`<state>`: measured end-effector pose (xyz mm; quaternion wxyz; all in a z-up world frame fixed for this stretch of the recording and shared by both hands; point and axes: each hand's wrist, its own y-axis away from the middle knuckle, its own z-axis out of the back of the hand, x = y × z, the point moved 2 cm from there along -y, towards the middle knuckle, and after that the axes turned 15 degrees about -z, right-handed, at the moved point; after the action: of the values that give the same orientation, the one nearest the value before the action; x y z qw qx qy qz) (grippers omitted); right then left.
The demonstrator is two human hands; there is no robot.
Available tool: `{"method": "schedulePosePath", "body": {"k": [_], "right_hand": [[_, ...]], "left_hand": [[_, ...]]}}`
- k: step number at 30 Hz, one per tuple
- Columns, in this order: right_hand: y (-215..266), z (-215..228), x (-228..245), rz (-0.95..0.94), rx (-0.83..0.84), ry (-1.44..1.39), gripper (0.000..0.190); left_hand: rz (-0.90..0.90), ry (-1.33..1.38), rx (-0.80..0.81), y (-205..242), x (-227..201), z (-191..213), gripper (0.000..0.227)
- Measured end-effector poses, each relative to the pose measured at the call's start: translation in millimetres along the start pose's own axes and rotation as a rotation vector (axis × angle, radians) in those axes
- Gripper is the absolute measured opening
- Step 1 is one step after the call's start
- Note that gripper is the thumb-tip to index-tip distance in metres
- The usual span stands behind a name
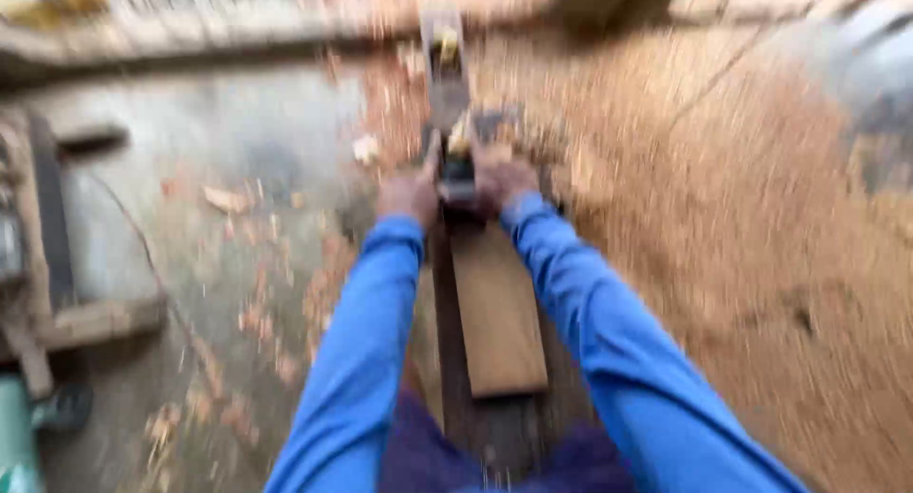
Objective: Planing a piece of wood with a manual hand plane while sitting at a low workbench.
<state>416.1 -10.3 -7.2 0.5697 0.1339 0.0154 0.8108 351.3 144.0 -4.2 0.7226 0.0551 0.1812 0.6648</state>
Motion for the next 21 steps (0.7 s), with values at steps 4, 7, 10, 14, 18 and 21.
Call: {"method": "schedulePosePath", "body": {"k": [4,7,10,14,18,21], "right_hand": [[49.3,8.0,7.8,-0.113,0.162,0.000,0.134],[21.4,-102.4,-43.5,0.087,-0.289,-0.054,0.102],[-22.8,-21.2,-0.3,-0.161,0.074,0.152,0.118],[-21.9,-16.0,-1.5,-0.082,0.042,0.148,0.122],[55.4,-16.3,6.9,-0.113,-0.005,0.021,0.120],[156.8,-15.9,12.9,-0.160,0.086,-0.032,0.118]], "left_hand": [[-0.038,0.054,-0.008,34.2,-13.5,-16.8,0.088],[-0.063,-0.040,-0.051,23.3,-1.9,-47.2,0.081],[-0.064,-0.052,-0.058,-37.6,28.9,-36.9,0.077],[-0.063,-0.020,-0.065,-37.0,23.2,-24.8,0.080],[-0.115,-0.019,-0.103,35.7,1.1,-38.2,0.088],[-0.126,0.010,-0.003,127.3,-40.3,-57.3,0.092]]}}
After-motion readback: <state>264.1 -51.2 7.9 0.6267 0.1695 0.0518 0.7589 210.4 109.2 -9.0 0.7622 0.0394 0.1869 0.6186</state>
